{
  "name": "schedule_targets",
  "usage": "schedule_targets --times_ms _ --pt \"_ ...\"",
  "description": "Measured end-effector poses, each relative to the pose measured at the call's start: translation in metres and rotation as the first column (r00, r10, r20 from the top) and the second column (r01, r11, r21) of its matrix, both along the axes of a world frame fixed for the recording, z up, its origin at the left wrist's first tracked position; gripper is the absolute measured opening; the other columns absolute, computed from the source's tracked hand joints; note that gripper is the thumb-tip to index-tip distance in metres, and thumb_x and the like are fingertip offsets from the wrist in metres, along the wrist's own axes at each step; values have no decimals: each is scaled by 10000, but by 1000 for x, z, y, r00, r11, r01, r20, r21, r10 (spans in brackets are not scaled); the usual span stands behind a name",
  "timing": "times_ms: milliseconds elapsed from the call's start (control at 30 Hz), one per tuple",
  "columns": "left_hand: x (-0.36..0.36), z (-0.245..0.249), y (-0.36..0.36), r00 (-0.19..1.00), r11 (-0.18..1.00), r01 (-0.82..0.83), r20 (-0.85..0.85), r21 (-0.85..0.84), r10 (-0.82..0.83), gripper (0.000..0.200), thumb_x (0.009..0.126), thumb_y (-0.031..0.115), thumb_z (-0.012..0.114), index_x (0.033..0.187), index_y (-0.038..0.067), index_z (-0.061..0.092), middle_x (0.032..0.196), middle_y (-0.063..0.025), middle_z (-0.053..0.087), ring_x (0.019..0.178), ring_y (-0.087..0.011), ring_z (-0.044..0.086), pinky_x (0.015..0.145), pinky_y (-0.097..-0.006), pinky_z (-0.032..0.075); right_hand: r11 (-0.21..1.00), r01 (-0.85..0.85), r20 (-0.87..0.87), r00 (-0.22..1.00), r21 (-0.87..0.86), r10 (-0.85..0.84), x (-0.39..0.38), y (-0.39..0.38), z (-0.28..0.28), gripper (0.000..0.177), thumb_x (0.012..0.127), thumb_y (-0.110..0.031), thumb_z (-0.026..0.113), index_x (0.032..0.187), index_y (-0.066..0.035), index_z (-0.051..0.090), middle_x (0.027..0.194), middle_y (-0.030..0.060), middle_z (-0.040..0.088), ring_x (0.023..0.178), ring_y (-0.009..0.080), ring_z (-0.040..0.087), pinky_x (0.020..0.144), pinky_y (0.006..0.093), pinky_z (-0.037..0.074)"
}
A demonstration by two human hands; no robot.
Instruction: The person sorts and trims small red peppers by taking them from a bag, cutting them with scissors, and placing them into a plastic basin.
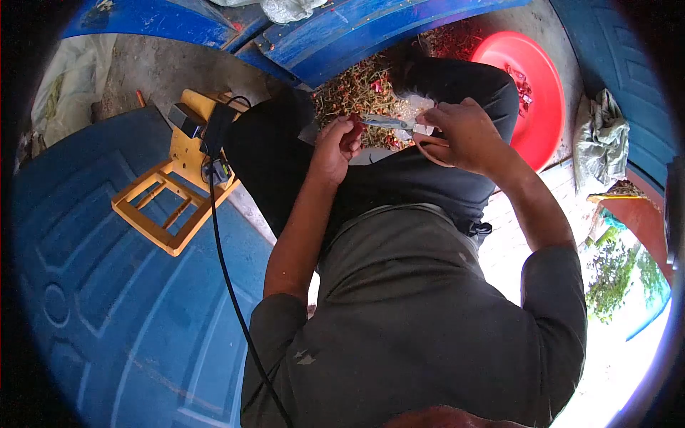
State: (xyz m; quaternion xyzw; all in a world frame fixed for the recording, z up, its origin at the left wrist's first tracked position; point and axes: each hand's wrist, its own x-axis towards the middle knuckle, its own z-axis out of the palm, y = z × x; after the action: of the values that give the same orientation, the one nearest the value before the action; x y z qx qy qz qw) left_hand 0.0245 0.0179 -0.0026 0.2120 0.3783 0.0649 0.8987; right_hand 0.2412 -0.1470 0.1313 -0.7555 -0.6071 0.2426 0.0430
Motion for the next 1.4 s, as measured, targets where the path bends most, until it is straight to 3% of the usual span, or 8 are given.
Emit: schedule_targets --times_ms 267,600,767,867,1100,1167,1400 --pt "-1 1 1 999 999 -15 42 -39 17 198 887 168 605 1041 49 569 807 -34 578 627 -123 517 539 -279 422 1000 4 23 1000 29 -4 -6 -2 5 467 782 -409 742 1159 -154 639 973 65 653 893 244 656 823 393 424" --pt "-2 -2 0 998 1000 15 53 -28 -14 176 928 183 553 1018 33 571 798 -49 562 652 -149 506 563 -307 400 996 -61 93 994 67 55 -4 1 10 492 786 -406 725 1197 -165 600 1026 35 638 970 199 633 856 374 402" --pt "-1 -1 1 998 999 -30 51 -36 32 190 917 190 572 1021 31 577 813 -51 565 654 -145 501 563 -305 397 988 -141 298 947 60 117 -7 1 5 433 854 -378 658 1216 -156 574 1075 11 625 1052 163 600 869 365 394" --pt "0 3 1 998 1000 -14 54 -24 16 227 894 184 596 1067 38 579 824 -43 590 637 -118 516 546 -267 417 987 -158 307 941 37 139 -5 -4 -3 412 858 -368 646 1201 -150 577 1069 15 624 1045 170 603 857 362 394" --pt "1 4 -1 1000 1000 7 22 -1 -7 213 899 188 590 1045 34 583 819 -44 582 642 -125 510 551 -284 409 968 -244 320 923 55 215 8 -1 -3 393 843 -363 709 1149 -142 603 1037 11 629 997 159 608 802 345 400" --pt "0 1 -1 1000 1000 8 20 -10 -8 184 905 176 583 1030 41 585 806 -47 574 653 -142 511 557 -305 410 965 -241 196 956 107 217 12 2 -4 403 824 -356 725 1141 -139 602 1013 9 643 932 159 626 788 345 400" --pt "-2 -2 -3 1000 1000 29 -6 13 -29 136 904 174 580 974 58 582 795 -34 571 644 -130 492 558 -292 389 965 -261 114 960 31 256 18 11 -6 417 791 -329 743 1131 -132 603 958 31 652 827 194 636 770 363 398"
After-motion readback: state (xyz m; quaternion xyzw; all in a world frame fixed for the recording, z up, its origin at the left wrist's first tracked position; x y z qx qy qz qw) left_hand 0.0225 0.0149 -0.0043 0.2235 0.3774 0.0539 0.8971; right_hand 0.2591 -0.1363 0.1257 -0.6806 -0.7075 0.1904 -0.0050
